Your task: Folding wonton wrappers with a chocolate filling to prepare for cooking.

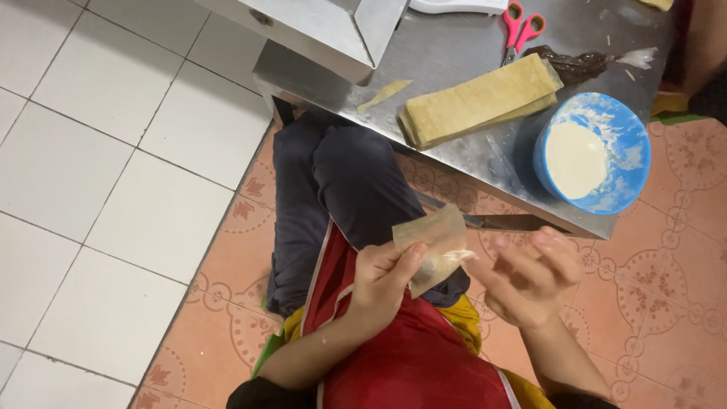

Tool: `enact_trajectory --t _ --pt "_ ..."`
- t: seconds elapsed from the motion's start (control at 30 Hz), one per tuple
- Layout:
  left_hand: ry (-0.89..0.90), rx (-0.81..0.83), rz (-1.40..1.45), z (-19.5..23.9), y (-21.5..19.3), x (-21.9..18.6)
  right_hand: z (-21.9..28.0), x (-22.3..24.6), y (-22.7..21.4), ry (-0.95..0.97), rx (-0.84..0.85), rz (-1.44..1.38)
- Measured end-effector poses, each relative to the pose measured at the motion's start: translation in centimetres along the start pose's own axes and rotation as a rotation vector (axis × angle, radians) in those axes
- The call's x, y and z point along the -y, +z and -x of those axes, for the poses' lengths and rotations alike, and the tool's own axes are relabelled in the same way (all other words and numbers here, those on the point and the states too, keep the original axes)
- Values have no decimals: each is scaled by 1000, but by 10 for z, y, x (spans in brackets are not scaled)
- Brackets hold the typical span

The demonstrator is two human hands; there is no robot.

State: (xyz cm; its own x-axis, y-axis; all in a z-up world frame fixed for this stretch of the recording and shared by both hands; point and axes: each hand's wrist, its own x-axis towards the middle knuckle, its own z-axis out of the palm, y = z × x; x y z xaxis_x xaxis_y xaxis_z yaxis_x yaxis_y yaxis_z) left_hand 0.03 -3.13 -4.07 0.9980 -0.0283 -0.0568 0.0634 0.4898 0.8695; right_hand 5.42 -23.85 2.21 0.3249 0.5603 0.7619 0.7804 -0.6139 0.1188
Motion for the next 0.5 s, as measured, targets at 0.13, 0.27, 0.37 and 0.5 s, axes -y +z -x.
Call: enact_trajectory --t 0.13,0.27,0.37,0.5 --pt "27 -30 -31 -1 1 -8 7 -6 -1 114 -4 -53" --pt "70 34 -30 -2 3 -17 -13 -4 9 42 22 86" --pt "131 72 -2 0 4 -22 -11 -8 20 203 29 -46" --pt "141 29 -157 4 7 -9 15 9 41 615 -61 -985"
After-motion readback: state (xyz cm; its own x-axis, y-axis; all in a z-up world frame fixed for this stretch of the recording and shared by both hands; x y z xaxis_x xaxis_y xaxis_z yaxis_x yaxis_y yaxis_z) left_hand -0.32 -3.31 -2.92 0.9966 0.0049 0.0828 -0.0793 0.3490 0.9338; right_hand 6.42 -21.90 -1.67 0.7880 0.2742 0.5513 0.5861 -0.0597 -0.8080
